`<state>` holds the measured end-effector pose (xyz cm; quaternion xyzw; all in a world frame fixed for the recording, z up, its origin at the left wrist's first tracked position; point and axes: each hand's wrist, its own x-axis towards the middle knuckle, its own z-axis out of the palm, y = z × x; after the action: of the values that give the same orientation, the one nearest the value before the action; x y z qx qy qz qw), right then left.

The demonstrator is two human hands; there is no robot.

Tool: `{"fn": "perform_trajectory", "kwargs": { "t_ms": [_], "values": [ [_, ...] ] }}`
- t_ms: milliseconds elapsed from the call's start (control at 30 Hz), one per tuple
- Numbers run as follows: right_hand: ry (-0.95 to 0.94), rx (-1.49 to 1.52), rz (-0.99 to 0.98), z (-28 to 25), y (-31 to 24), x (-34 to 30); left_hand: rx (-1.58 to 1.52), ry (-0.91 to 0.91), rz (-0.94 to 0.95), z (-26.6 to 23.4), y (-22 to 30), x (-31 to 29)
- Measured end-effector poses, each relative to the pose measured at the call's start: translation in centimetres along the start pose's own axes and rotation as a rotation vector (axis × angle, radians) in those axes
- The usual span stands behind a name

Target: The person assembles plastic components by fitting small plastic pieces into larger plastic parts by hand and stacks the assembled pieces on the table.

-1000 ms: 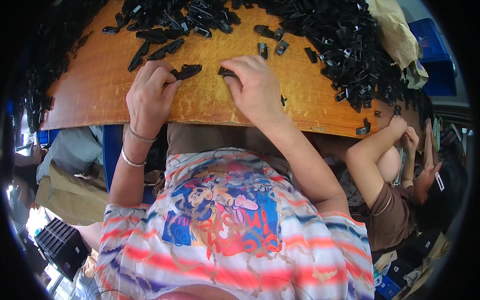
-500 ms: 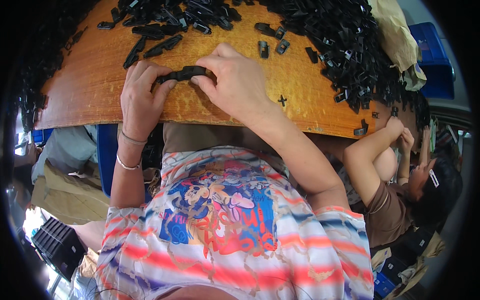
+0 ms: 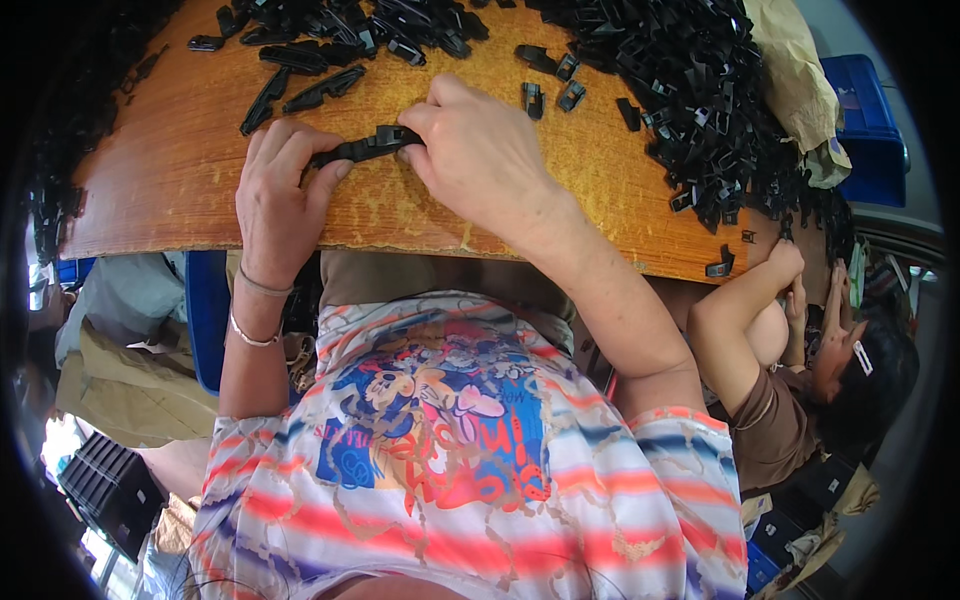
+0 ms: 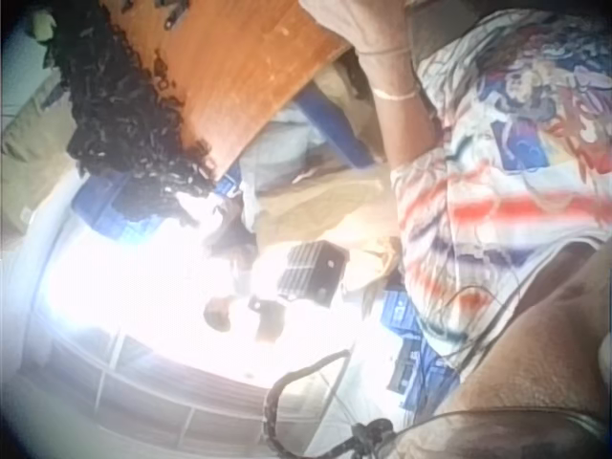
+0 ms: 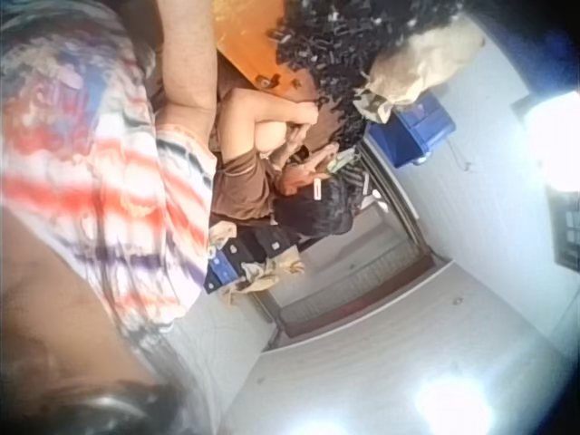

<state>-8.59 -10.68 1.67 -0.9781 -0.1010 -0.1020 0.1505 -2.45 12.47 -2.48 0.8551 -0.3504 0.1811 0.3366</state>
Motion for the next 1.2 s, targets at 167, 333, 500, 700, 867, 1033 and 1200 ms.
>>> {"fn": "perform_trajectory", "kwargs": {
  "t_ms": [167, 333, 500, 700, 867, 1033, 1200],
  "values": [
    [0.019, 0.034, -0.04, 0.4, -0.3, 0.2, 0.003, 0.0, -0.006, 0.2, -0.1, -0.1],
    [0.1, 0.13, -0.047, 1.2, 0.0, -0.2, 0.006, -0.009, -0.009, 0.1, 0.0, -0.1],
    [0.092, 0.148, -0.083, 1.3, 0.8, -0.1, 0.009, 0.001, -0.001, 0.4, 0.0, -0.2],
    [0.04, 0.105, -0.209, 2.2, 0.7, 2.4, -0.031, -0.028, -0.007, 0.3, 0.7, 0.1],
    [0.034, 0.155, -0.2, 3.1, 0.2, 1.7, 0.01, -0.047, -0.045, -0.9, 0.7, -0.3],
    [0.195, 0.162, -0.018, 1.4, 1.5, -2.4, -0.133, -0.245, -0.27, -9.8, -1.0, -4.3],
    [0.283, -0.115, 0.408, -1.4, 5.5, -3.7, -0.142, -0.011, -0.386, -9.1, 0.0, -2.4]
  ]
}}
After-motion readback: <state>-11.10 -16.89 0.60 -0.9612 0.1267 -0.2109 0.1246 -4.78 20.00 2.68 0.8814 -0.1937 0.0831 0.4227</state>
